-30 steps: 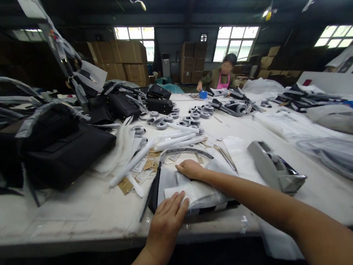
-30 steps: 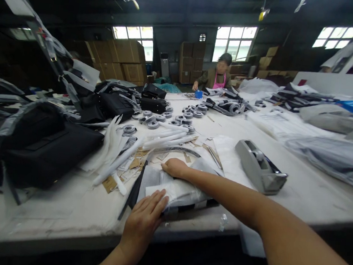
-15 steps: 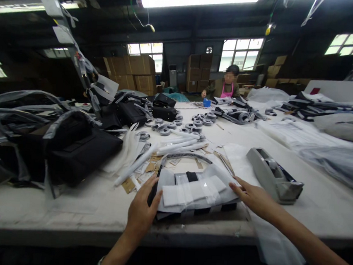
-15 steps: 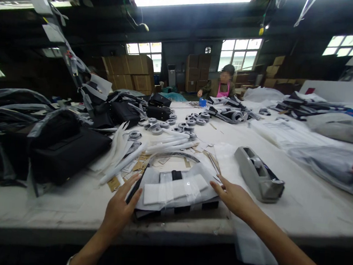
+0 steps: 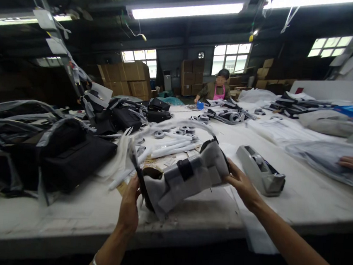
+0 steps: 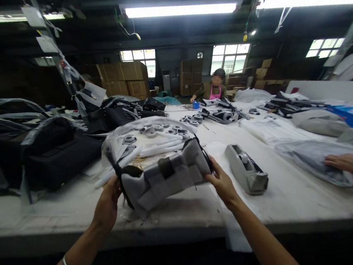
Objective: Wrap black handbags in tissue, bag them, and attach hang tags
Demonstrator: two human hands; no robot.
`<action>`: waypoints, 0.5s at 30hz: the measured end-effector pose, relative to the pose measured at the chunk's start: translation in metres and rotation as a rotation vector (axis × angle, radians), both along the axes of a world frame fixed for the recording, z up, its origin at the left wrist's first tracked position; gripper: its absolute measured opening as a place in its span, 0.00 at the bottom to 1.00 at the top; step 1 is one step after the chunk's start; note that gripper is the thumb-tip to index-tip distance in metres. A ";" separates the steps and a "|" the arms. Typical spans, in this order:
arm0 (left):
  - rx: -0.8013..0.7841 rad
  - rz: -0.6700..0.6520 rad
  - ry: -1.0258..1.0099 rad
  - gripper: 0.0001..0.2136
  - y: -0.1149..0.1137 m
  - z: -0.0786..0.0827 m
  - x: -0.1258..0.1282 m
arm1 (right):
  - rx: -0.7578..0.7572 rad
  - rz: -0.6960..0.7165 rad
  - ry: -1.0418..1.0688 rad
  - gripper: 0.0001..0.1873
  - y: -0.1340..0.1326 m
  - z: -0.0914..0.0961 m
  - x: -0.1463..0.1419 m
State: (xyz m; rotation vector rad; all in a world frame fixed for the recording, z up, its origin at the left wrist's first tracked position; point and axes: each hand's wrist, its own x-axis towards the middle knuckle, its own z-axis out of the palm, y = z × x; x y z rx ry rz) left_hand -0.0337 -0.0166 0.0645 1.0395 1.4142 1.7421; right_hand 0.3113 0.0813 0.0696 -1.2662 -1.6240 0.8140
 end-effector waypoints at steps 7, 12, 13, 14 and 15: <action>-0.024 -0.006 0.573 0.23 -0.012 -0.013 0.017 | 0.428 -0.316 -0.335 0.41 -0.033 -0.007 -0.043; 0.007 0.026 0.614 0.18 -0.022 -0.007 0.028 | 0.591 -0.037 -0.294 0.28 -0.068 0.020 -0.088; 0.029 0.002 0.625 0.17 -0.025 -0.005 0.030 | 0.565 0.061 -0.293 0.27 -0.071 0.023 -0.097; 0.051 -0.027 0.634 0.16 -0.028 -0.004 0.031 | 0.538 0.136 -0.288 0.27 -0.073 0.026 -0.105; 0.069 -0.061 0.639 0.16 -0.031 -0.003 0.031 | 0.515 0.185 -0.280 0.27 -0.074 0.029 -0.113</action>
